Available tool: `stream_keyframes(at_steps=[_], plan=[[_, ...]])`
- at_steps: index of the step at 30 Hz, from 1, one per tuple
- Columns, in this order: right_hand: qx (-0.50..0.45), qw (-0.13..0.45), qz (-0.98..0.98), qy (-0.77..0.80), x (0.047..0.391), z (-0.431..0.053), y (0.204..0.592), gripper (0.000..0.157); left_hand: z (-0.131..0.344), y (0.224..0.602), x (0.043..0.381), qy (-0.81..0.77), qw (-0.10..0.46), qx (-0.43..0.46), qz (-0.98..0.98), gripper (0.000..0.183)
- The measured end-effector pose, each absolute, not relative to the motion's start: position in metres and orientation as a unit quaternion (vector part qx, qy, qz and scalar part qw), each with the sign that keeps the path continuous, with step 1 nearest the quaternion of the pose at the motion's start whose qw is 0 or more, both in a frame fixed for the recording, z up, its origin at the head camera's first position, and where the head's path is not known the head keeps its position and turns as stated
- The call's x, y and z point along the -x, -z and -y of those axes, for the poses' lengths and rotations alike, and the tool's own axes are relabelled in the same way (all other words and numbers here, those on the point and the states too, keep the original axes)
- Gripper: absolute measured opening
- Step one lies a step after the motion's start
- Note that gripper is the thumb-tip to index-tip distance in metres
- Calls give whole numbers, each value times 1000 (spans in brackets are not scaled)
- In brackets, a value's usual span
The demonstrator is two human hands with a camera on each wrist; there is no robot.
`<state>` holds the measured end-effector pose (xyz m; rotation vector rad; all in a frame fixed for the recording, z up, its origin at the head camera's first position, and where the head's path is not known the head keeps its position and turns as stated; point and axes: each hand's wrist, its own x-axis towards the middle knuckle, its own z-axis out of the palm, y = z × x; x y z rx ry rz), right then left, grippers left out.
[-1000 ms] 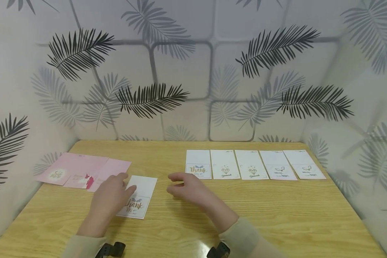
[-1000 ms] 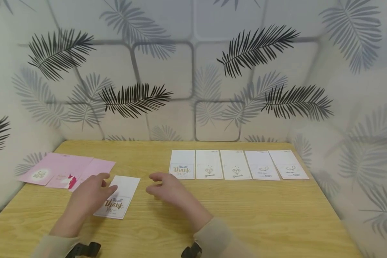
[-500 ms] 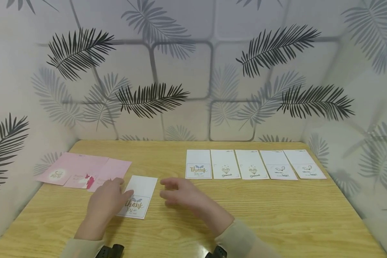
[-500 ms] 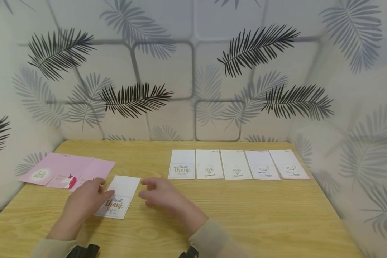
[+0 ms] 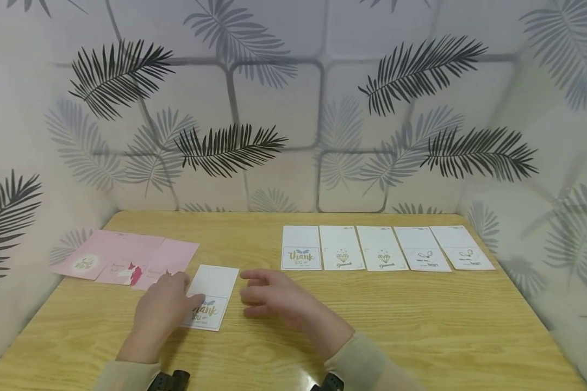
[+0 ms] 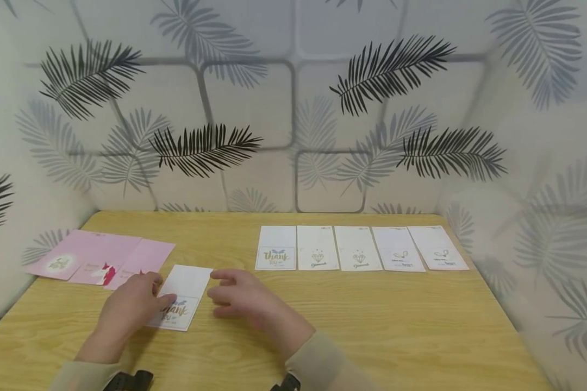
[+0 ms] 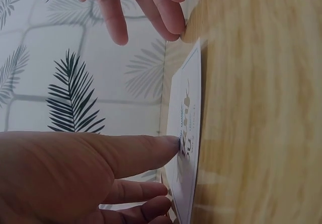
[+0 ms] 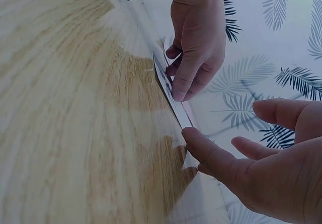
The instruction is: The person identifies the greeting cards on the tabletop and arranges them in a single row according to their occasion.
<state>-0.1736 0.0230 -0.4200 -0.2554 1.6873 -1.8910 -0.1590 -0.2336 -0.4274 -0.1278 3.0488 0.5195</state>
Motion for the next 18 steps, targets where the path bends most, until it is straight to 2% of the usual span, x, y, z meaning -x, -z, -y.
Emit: stream_keyframes(at_steps=[18], plan=[[56, 315, -581, 749, 172, -16, 422, 58, 228, 429, 158, -178, 16, 42, -983, 56]])
